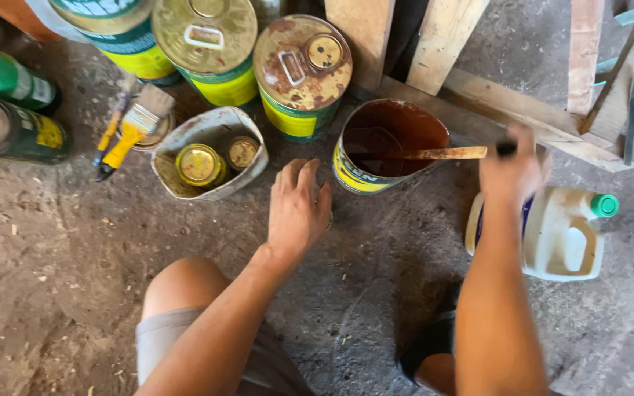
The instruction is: The person mixes liquid stains by pouring a dark liquid into a larger container, stirring with a wooden stick, and then adding components from small jars and a large white jug.
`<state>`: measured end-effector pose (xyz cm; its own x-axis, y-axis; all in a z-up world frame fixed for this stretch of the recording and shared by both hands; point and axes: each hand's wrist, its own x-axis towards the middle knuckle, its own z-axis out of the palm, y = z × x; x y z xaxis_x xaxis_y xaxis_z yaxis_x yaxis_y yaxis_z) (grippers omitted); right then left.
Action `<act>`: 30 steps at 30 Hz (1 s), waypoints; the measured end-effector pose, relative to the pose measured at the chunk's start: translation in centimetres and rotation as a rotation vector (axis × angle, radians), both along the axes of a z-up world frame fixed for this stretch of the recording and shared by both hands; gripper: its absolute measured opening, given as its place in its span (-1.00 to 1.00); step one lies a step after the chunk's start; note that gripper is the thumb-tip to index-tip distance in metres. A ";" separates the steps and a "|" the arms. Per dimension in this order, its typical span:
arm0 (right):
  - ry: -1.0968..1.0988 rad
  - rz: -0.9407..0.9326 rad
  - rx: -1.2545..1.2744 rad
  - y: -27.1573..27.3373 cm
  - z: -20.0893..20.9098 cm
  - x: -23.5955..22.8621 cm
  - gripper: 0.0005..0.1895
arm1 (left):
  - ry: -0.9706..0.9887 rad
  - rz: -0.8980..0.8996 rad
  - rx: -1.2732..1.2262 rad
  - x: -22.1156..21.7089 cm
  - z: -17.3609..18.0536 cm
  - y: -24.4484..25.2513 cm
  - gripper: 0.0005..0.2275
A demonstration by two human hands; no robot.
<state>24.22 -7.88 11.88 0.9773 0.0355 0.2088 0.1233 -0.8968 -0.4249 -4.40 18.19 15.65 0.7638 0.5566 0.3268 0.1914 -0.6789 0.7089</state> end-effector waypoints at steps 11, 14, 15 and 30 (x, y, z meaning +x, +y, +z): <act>0.020 0.289 0.088 5.3 -7.5 -19.0 -0.51 | 0.275 0.062 -0.266 0.8 -5.2 1.8 -0.69; 0.004 0.446 0.248 8.4 -7.1 -22.2 -0.48 | 0.339 0.087 -0.281 0.6 -6.3 2.4 -0.66; 0.016 0.491 0.338 9.3 -6.8 -22.8 -0.49 | 0.352 0.091 -0.270 0.5 -6.6 2.4 -0.64; 0.074 0.467 0.416 9.7 -9.9 -24.7 -0.54 | 0.800 -0.013 -0.207 -0.1 -9.5 3.0 -0.52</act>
